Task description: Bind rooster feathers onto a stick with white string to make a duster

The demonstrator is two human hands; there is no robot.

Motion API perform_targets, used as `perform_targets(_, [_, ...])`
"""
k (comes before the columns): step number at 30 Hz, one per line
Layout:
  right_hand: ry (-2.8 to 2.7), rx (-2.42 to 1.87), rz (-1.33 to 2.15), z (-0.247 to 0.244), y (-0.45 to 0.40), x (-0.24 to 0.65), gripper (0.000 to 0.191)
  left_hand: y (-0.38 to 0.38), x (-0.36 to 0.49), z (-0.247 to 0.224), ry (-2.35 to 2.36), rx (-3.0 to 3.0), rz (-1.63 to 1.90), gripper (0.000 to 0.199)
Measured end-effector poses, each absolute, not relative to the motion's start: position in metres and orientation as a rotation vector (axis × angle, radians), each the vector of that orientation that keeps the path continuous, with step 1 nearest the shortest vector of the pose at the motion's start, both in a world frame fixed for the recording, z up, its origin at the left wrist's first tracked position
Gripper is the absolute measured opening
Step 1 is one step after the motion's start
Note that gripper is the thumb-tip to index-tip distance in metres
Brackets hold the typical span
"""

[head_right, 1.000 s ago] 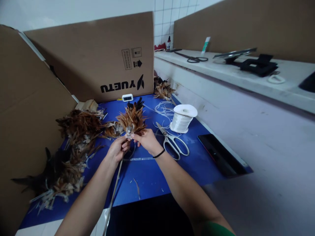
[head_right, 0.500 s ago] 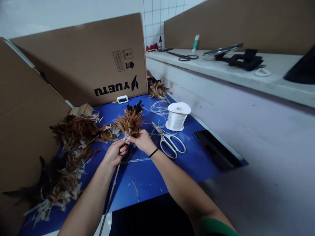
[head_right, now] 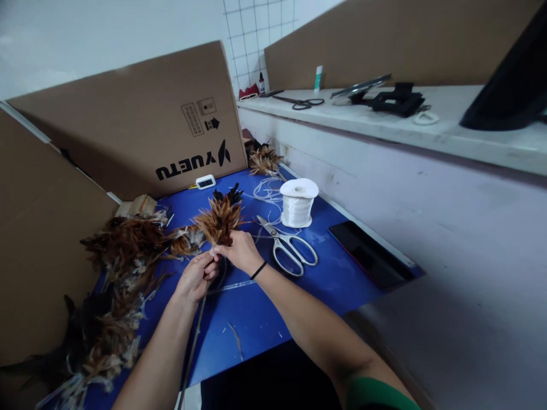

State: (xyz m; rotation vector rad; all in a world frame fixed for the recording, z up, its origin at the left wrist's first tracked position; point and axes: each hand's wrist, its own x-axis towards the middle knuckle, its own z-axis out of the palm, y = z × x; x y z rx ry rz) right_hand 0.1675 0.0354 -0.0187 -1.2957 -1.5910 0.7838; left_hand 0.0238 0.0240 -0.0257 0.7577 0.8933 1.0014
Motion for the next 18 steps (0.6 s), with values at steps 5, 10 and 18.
perform_targets(5, [-1.577, -1.295, 0.780, -0.024, 0.036, 0.166, 0.021, 0.025, 0.023, -0.026, 0.872, 0.737, 1.019, 0.023])
perform_targets(10, [-1.518, -1.233, 0.854, -0.027, 0.040, 0.171, 0.028, 0.025, 0.023, -0.024, 0.847, 0.721, 1.033, 0.025])
perform_targets(18, [-1.285, -1.256, 0.442, -0.014, 0.025, 0.176, 0.024, 0.027, 0.023, -0.032, 0.917, 0.665, 1.091, 0.024])
